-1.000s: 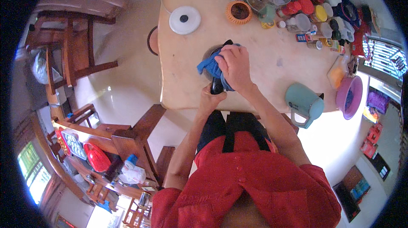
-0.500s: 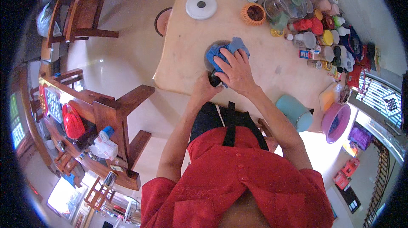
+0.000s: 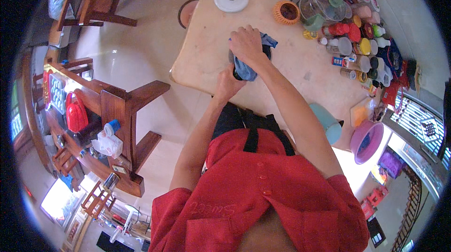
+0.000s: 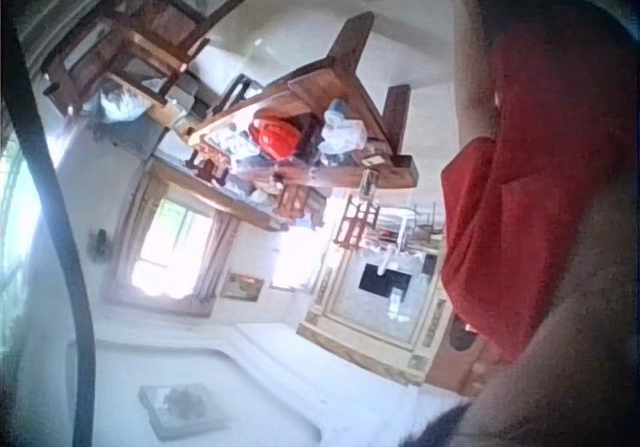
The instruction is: The person cleans a variety of household objects by hand using a cloth, including an electric kettle, a kettle base, a plastic container, and a small handheld mirror.
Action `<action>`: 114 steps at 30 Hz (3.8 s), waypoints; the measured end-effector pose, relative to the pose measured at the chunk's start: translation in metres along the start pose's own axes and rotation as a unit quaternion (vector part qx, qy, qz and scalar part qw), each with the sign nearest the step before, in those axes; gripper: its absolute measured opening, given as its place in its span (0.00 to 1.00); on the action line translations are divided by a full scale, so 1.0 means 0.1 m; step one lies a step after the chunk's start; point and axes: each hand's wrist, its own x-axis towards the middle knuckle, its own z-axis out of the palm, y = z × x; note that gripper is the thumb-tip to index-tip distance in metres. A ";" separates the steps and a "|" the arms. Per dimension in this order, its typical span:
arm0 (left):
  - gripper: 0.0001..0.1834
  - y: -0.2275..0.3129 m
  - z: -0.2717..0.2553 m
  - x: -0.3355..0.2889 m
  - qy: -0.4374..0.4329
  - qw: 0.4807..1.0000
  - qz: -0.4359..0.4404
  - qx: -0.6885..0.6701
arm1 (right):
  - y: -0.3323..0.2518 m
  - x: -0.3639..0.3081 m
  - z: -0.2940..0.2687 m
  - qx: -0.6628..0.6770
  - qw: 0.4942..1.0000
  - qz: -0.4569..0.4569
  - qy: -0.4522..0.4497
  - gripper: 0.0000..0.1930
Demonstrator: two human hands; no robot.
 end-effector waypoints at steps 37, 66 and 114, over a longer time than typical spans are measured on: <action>0.21 0.11 0.02 0.02 0.012 0.998 -0.060 0.024 | 0.22 -1.12 0.26 0.278 0.914 0.115 0.274 0.17; 0.18 -0.10 0.07 0.08 -0.048 0.989 -0.073 0.121 | 0.93 -0.82 0.94 0.520 0.765 0.374 0.073 0.26; 0.13 -0.11 -0.31 0.28 -0.182 0.972 0.053 0.141 | 1.02 0.42 1.59 0.357 0.776 -0.115 -0.507 0.26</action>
